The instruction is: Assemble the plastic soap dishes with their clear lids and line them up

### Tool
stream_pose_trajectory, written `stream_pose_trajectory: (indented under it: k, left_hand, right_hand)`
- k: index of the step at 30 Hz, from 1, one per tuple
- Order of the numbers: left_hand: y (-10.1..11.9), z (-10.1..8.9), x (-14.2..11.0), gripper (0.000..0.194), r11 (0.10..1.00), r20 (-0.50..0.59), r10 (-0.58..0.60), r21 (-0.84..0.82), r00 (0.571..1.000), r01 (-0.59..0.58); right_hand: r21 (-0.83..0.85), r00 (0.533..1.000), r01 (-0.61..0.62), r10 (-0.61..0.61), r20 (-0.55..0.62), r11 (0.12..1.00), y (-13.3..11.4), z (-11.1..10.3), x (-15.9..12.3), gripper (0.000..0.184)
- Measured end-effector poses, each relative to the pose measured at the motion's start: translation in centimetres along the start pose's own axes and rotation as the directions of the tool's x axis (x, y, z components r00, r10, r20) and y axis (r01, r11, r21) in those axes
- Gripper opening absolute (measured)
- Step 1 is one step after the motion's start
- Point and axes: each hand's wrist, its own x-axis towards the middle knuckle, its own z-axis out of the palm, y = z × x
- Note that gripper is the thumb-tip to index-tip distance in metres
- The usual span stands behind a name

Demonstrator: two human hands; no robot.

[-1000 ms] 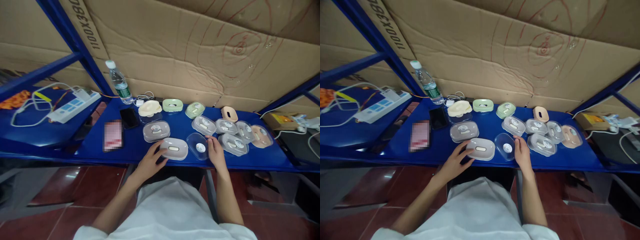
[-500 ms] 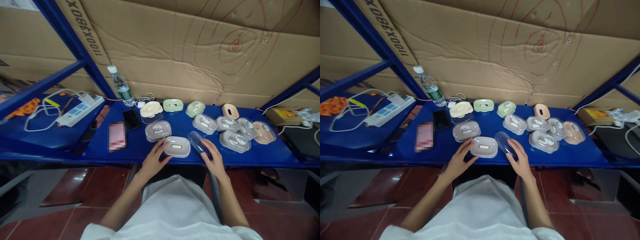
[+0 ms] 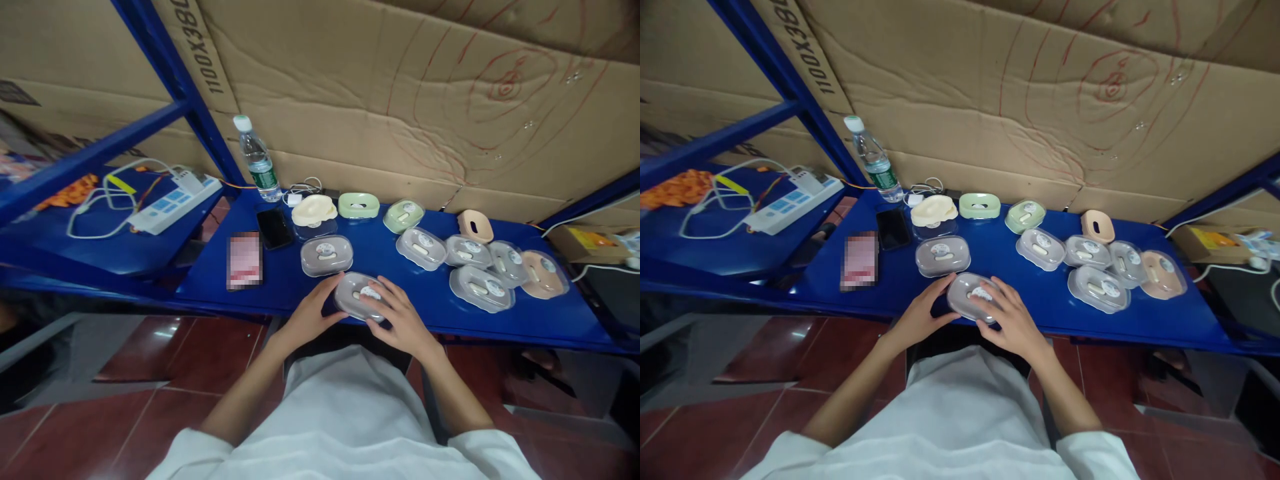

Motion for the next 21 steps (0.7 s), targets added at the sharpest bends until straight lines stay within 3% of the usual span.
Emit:
stream_pose_trajectory:
  k: [6,12,16,19,21]
  left_hand:
    - [0.1,0.2,0.0,0.076,0.999,0.031,0.030,0.030,0.999,-0.031]
    - [0.4,0.2,0.0,0.061,0.999,-0.012,0.033,0.042,0.999,-0.032]
    - [0.6,0.1,0.2,0.055,0.998,-0.031,0.036,0.049,0.999,-0.035]
    - [0.7,0.1,0.3,0.049,0.998,-0.055,0.045,0.047,0.997,-0.042]
    - [0.7,0.2,0.2,0.046,0.998,-0.063,0.053,0.046,0.997,-0.050]
  right_hand:
    - [-0.021,0.997,-0.078,0.078,-0.028,0.997,-0.3,1.1,-1.8,0.055]
    - [-0.180,0.984,-0.170,0.158,-0.080,0.969,0.9,0.0,-1.9,0.054]
    - [-0.360,0.915,-0.376,0.281,-0.288,0.854,2.4,-0.4,-0.1,0.053]
    - [-0.268,0.836,-0.447,0.293,-0.464,0.853,2.9,0.1,1.1,0.050]
    - [-0.188,0.831,-0.417,0.289,-0.475,0.889,3.0,0.7,1.3,0.043]
